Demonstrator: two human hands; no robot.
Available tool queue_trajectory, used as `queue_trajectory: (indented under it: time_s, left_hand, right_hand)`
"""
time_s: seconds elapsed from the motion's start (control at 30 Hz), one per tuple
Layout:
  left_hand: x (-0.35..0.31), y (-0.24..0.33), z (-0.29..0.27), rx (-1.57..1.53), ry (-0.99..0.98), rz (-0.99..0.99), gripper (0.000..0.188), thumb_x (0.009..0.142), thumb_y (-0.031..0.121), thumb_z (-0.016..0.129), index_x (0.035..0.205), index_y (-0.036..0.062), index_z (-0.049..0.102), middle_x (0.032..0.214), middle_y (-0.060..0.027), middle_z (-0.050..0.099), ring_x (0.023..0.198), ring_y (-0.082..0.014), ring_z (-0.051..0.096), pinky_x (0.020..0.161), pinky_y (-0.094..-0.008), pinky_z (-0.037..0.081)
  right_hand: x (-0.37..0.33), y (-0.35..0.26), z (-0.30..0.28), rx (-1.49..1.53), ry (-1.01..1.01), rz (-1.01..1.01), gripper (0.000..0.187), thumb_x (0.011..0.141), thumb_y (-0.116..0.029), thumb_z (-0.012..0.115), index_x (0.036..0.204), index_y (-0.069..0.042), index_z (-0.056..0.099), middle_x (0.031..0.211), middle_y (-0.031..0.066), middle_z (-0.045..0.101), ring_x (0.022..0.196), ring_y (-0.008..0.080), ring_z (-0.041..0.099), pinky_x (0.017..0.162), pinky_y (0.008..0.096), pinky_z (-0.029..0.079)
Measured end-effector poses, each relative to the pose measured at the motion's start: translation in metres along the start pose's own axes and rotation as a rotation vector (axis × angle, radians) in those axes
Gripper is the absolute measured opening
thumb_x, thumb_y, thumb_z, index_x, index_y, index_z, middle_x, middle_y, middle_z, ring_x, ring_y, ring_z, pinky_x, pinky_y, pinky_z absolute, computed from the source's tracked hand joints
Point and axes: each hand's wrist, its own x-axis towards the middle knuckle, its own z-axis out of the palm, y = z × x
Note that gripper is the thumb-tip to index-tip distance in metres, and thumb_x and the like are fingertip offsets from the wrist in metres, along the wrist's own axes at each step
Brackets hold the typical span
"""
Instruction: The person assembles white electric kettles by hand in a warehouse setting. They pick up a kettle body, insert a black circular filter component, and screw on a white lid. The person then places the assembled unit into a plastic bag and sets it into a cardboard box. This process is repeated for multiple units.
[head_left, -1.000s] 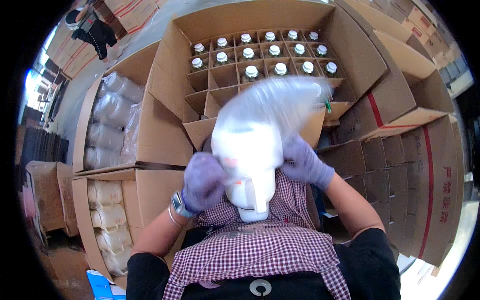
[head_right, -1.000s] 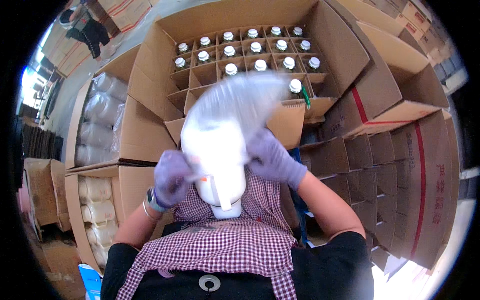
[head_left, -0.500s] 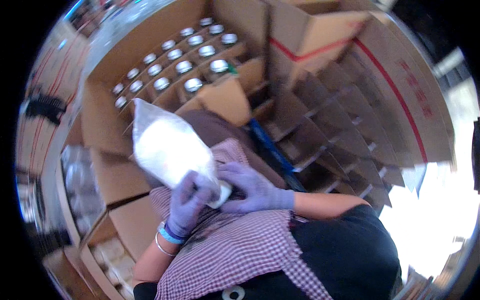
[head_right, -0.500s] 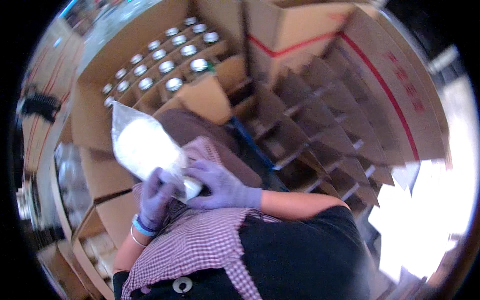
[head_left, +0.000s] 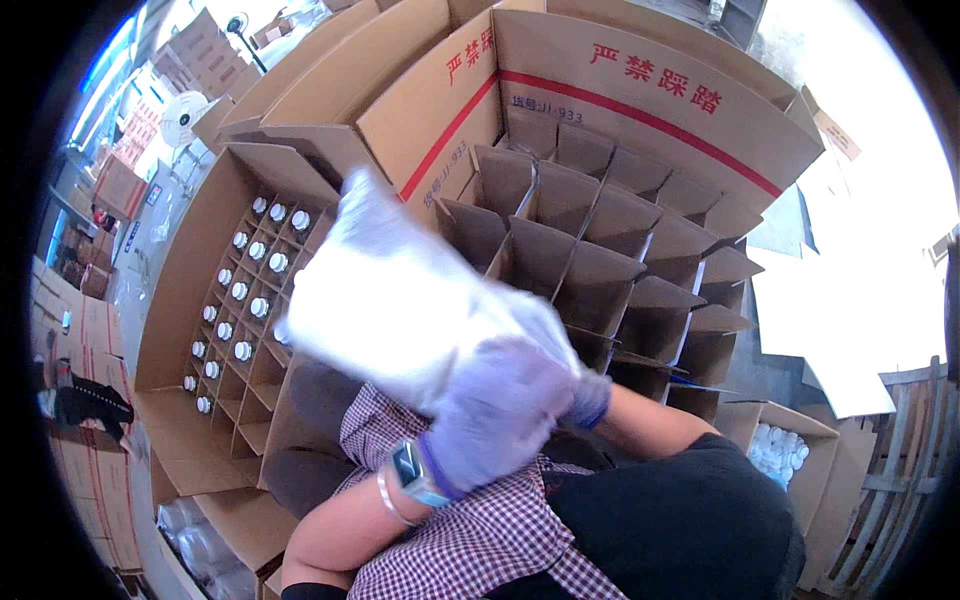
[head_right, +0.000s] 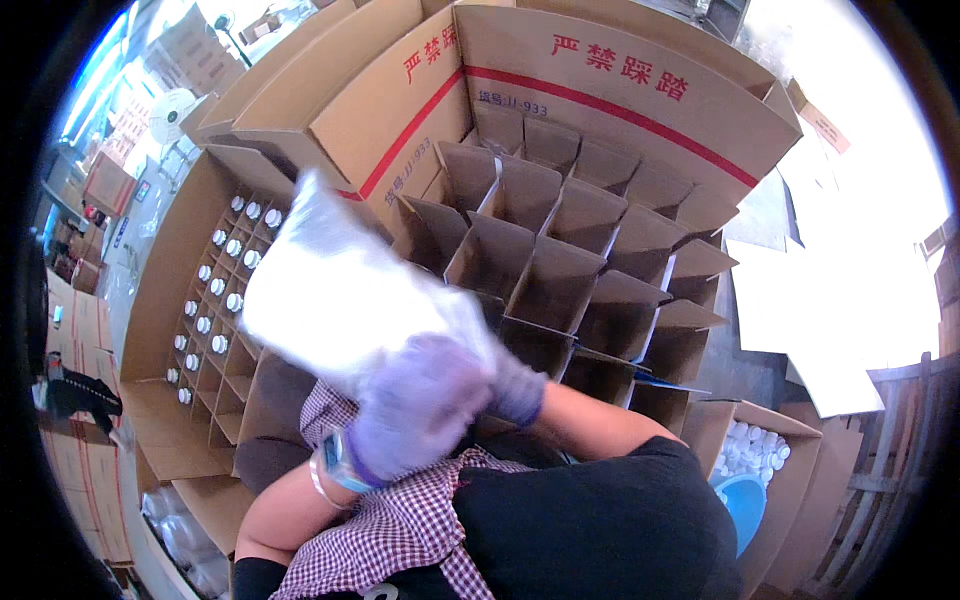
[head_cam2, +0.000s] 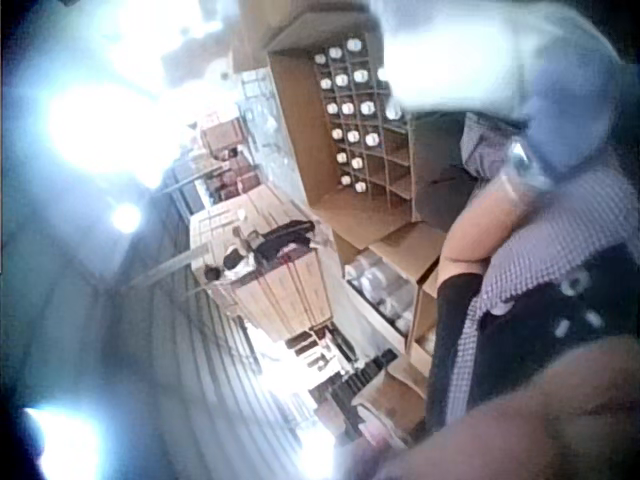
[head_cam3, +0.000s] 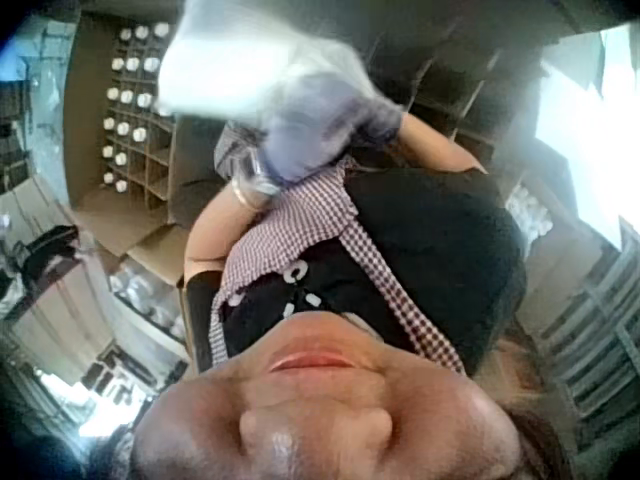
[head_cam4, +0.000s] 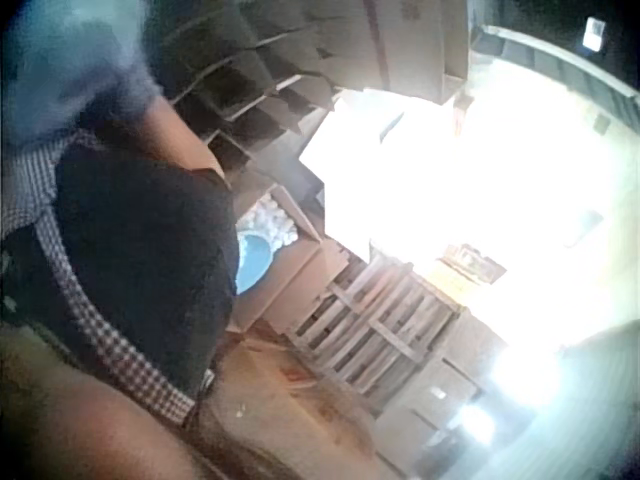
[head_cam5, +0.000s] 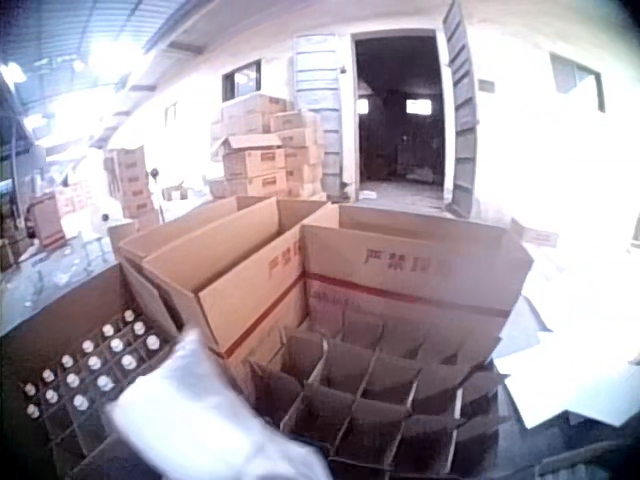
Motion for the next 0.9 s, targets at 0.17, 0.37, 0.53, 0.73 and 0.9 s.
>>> queue_trajectory:
  time_s: [0.17,0.37,0.53,0.73,0.9]
  left_hand:
    - [-0.036,-0.042,0.013,-0.431,-0.466,-0.071,0.043,0.087,0.021,0.07,0.126,0.0067,0.06,0.127,-0.0176,0.059,0.118,-0.0352,0.059,0.097,-0.0455,0.049]
    - [-0.187,-0.066,-0.113,-0.039,-0.076,-0.88,0.038,0.084,0.011,0.068,0.12,0.0015,0.066,0.12,-0.0168,0.066,0.113,-0.033,0.062,0.101,-0.0408,0.047]
    - [-0.386,0.053,-0.195,0.261,0.699,-1.474,0.035,0.091,0.009,0.062,0.124,-0.0027,0.064,0.119,-0.0118,0.067,0.111,-0.0192,0.062,0.1,-0.0316,0.048]
    - [-0.522,0.181,-0.194,0.767,1.156,-1.81,0.048,0.092,0.024,0.067,0.134,0.0013,0.058,0.131,-0.0164,0.061,0.122,-0.0253,0.058,0.103,-0.0367,0.046]
    - [-0.568,0.303,-0.19,1.808,0.489,-2.475,0.089,0.073,0.041,0.082,0.148,0.0123,0.044,0.148,-0.0167,0.047,0.138,-0.0333,0.044,0.113,-0.0473,0.035]
  right_hand:
    - [0.015,-0.064,-0.127,-0.114,0.61,-0.259,0.058,0.085,-0.021,0.076,0.135,0.0,0.054,0.124,0.0148,0.064,0.106,0.0262,0.065,0.093,0.0414,0.057]
    - [0.097,-0.155,-0.248,-1.713,0.888,-0.197,0.07,0.071,-0.032,0.082,0.134,-0.011,0.059,0.124,0.0214,0.063,0.113,0.0369,0.063,0.096,0.0447,0.051]
    - [0.222,-0.099,-0.282,-1.667,0.44,0.175,0.062,0.078,-0.023,0.075,0.135,-0.007,0.058,0.133,0.0179,0.061,0.122,0.033,0.059,0.104,0.0428,0.046]
    - [0.276,-0.055,-0.417,-2.053,0.394,0.166,0.053,0.089,-0.049,0.067,0.127,-0.011,0.063,0.127,0.0202,0.059,0.123,0.0311,0.056,0.101,0.0537,0.044]
    - [0.201,0.009,-0.129,-1.373,0.552,-0.831,0.042,0.089,-0.033,0.068,0.119,-0.004,0.065,0.112,0.0166,0.065,0.101,0.0279,0.064,0.089,0.0445,0.051]
